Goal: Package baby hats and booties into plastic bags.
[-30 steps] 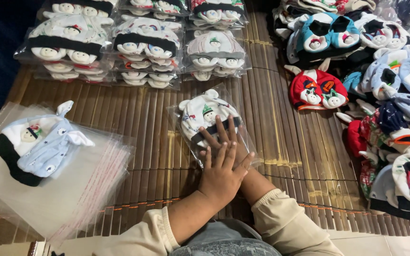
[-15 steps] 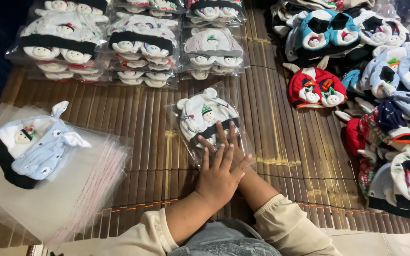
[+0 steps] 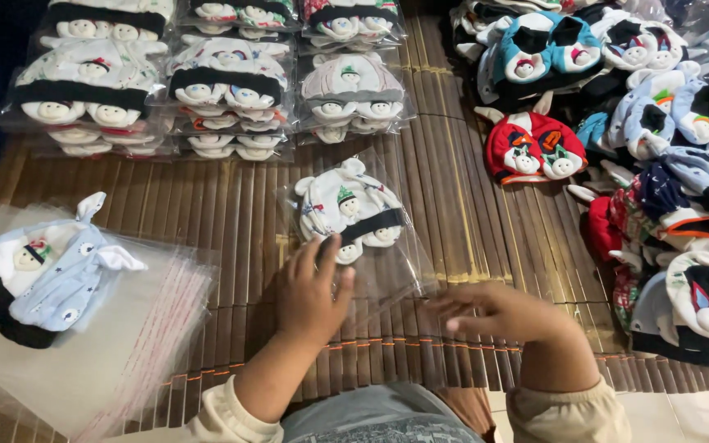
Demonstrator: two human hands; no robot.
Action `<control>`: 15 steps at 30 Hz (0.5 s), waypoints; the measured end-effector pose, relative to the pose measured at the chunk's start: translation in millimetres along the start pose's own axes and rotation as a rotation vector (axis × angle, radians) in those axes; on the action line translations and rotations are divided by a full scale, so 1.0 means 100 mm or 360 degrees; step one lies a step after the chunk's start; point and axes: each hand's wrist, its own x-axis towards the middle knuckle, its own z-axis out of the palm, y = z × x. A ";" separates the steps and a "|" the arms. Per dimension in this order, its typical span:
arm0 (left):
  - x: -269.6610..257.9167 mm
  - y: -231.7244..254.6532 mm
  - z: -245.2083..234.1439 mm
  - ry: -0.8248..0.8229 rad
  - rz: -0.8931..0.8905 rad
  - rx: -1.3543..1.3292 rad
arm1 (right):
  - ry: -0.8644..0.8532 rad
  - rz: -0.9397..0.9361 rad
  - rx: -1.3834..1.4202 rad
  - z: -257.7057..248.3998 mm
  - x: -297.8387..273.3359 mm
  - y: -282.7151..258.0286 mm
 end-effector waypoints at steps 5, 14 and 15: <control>0.12 -0.37 0.04 -0.0522 -0.0997 -0.0409 | 0.0782 0.0001 0.0327 -0.21 0.35 0.36; 0.12 -0.79 0.65 -0.0473 -0.1319 -0.0869 | 0.1314 0.0440 0.0298 -0.10 1.74 1.29; 0.12 -0.79 0.69 -0.0477 -0.1336 -0.0915 | 0.1345 0.0487 0.0146 -0.06 1.83 1.37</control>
